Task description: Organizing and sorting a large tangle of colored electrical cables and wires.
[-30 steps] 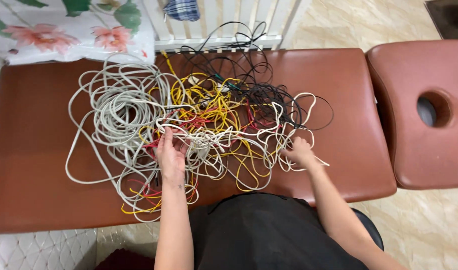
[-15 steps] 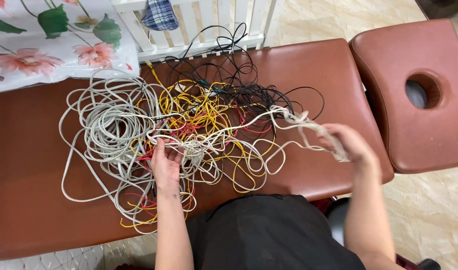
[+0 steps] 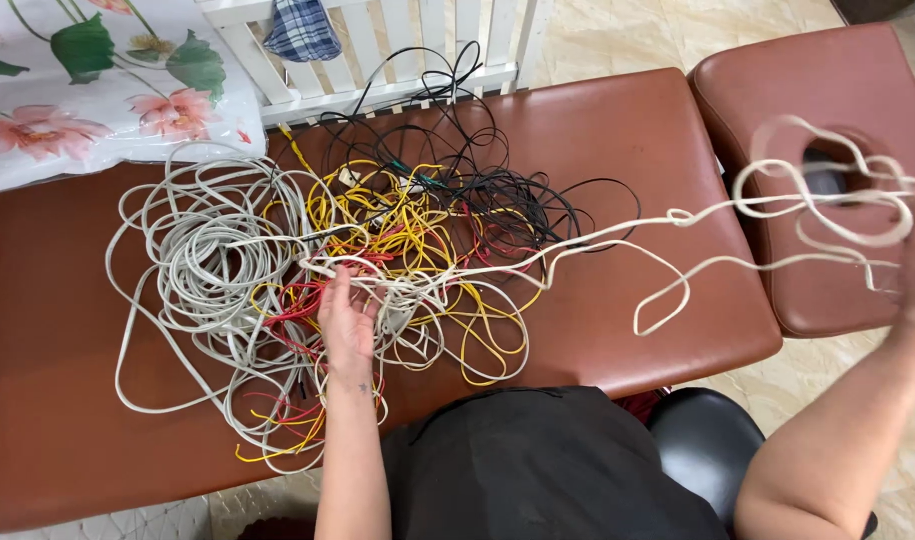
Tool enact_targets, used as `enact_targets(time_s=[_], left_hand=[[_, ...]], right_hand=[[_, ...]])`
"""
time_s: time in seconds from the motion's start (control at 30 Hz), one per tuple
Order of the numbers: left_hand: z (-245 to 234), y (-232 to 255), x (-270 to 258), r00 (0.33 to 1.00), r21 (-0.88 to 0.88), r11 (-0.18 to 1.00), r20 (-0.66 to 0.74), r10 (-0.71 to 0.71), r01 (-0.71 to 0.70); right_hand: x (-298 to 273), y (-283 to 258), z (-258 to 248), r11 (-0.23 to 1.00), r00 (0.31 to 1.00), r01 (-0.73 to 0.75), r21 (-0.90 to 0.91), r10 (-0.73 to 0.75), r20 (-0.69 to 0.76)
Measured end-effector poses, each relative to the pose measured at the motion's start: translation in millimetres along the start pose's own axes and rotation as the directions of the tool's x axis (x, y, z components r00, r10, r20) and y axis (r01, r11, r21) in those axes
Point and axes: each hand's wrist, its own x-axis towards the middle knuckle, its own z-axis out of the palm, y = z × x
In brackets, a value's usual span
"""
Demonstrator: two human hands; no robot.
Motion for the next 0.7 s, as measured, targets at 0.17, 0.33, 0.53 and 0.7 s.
enact_targets(time_s=[0.17,0.33,0.53,0.7], left_hand=[[-5,-10,2,0.999,-0.008,1.0,0.052,-0.001,0.001],[-11,-14,-2,1.0,-0.024,1.0,0.007,0.003,-0.002],[-18,-22,-10,0.999,-0.022,0.999,0.023,0.023,-0.023],[-27,-35,-14,0.995,-0.083,0.994,0.07,0.072,-0.066]], right_hand=[[-15,-25,87,0.702,0.968,0.047,-0.711,0.143,0.205],[-20,-3,225,0.742,0.885,0.295,-0.602,0.025,0.465],[-65,-76,377,0.85,0.579,0.332,-0.409,0.158,0.8],[-63,-53,495,0.896,0.555,0.344,-0.281,0.047,0.831]])
